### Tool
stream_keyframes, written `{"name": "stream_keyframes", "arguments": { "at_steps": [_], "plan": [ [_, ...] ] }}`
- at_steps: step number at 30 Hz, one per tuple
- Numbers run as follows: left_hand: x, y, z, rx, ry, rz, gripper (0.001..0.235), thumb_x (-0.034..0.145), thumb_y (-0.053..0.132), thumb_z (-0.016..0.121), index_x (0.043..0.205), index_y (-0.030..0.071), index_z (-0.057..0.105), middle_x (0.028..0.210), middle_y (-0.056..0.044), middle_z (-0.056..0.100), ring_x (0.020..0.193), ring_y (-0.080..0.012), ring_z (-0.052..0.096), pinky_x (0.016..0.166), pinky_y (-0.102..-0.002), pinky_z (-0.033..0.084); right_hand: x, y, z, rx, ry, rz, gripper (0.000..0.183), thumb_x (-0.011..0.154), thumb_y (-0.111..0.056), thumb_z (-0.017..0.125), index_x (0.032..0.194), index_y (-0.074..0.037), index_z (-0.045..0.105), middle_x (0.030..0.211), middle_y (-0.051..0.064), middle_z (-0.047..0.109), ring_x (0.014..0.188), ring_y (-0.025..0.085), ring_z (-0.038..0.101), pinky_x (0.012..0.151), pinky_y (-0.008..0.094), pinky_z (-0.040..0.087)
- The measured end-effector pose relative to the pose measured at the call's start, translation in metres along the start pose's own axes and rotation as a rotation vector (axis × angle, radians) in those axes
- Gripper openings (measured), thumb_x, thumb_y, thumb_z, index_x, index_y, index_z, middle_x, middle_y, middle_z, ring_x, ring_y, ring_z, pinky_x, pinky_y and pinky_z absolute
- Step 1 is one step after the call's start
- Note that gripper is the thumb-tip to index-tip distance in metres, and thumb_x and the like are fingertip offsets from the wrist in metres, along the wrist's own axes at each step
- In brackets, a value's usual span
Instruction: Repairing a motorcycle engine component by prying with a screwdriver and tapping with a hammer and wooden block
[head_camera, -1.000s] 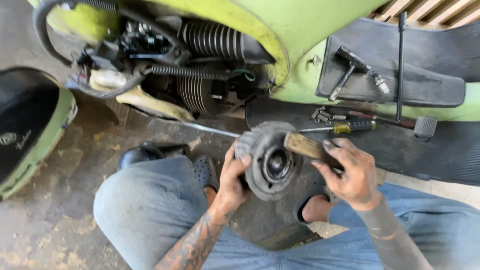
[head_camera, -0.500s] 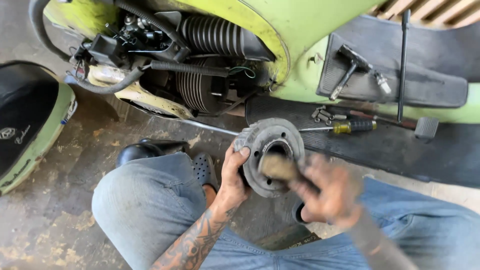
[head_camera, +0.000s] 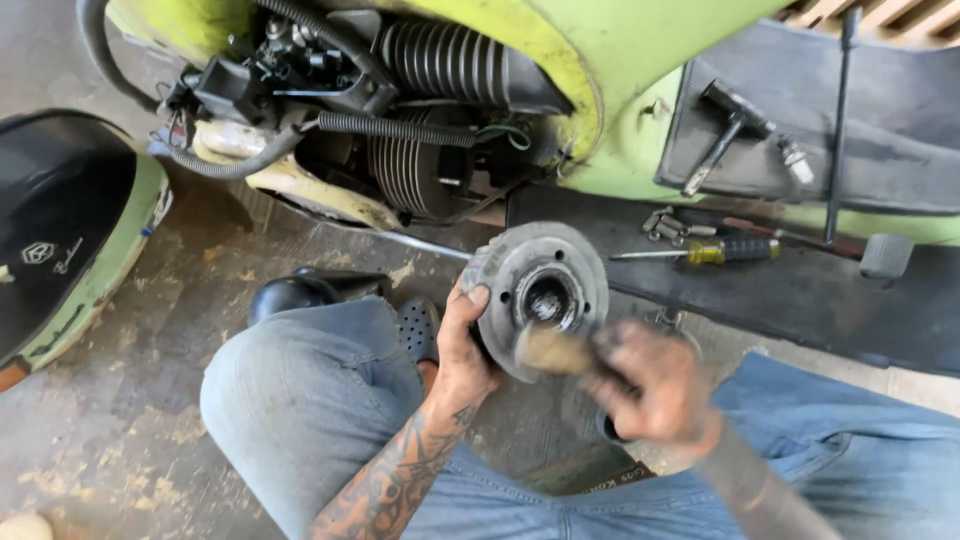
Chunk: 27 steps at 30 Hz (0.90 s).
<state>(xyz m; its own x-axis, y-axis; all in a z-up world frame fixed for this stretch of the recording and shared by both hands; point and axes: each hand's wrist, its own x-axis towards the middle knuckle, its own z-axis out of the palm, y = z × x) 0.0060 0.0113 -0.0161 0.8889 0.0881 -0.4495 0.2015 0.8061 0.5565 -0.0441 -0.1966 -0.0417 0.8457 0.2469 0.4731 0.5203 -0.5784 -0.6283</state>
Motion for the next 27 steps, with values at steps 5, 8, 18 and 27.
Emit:
{"name": "stream_keyframes", "arguments": {
  "at_steps": [5,8,18,27],
  "plan": [
    [-0.005,-0.002,0.000,0.023,-0.074,-0.021,0.056,0.074,0.025,0.069,0.126,0.004,0.065,0.095,-0.024,0.070,0.083,-0.0313,0.069,0.074,-0.047,0.061,-0.005,0.015,-0.008,-0.139,0.045,-0.033,0.036,0.081,-0.029,0.084,0.105,-0.004,0.074,0.101,0.015,0.074,0.090,0.037,0.075,0.077,0.045,0.060],
    [0.000,-0.004,-0.005,0.017,-0.058,-0.071,0.056,0.076,0.023,0.068,0.129,0.004,0.063,0.097,-0.025,0.070,0.083,-0.0338,0.068,0.077,-0.049,0.060,0.014,0.018,-0.023,-0.142,0.037,-0.030,0.031,0.083,-0.030,0.081,0.096,-0.004,0.073,0.094,0.016,0.073,0.084,0.038,0.074,0.071,0.046,0.060],
    [-0.015,-0.012,0.009,0.154,-0.053,-0.212,0.055,0.077,0.027,0.070,0.126,0.004,0.063,0.100,-0.024,0.067,0.086,-0.0341,0.065,0.081,-0.050,0.058,0.038,-0.018,-0.048,-0.278,-0.086,0.067,0.021,0.084,-0.025,0.079,0.082,-0.004,0.075,0.084,0.022,0.071,0.076,0.042,0.071,0.069,0.051,0.057],
    [-0.004,-0.005,-0.022,0.012,-0.395,-0.373,0.051,0.090,0.027,0.057,0.131,-0.004,0.057,0.121,-0.019,0.065,0.106,-0.0266,0.060,0.096,-0.040,0.048,0.024,-0.019,-0.017,0.024,-0.047,-0.187,0.020,0.090,-0.020,0.072,0.101,-0.005,0.064,0.089,0.004,0.069,0.051,0.009,0.047,0.041,0.022,0.044]
  ]
}}
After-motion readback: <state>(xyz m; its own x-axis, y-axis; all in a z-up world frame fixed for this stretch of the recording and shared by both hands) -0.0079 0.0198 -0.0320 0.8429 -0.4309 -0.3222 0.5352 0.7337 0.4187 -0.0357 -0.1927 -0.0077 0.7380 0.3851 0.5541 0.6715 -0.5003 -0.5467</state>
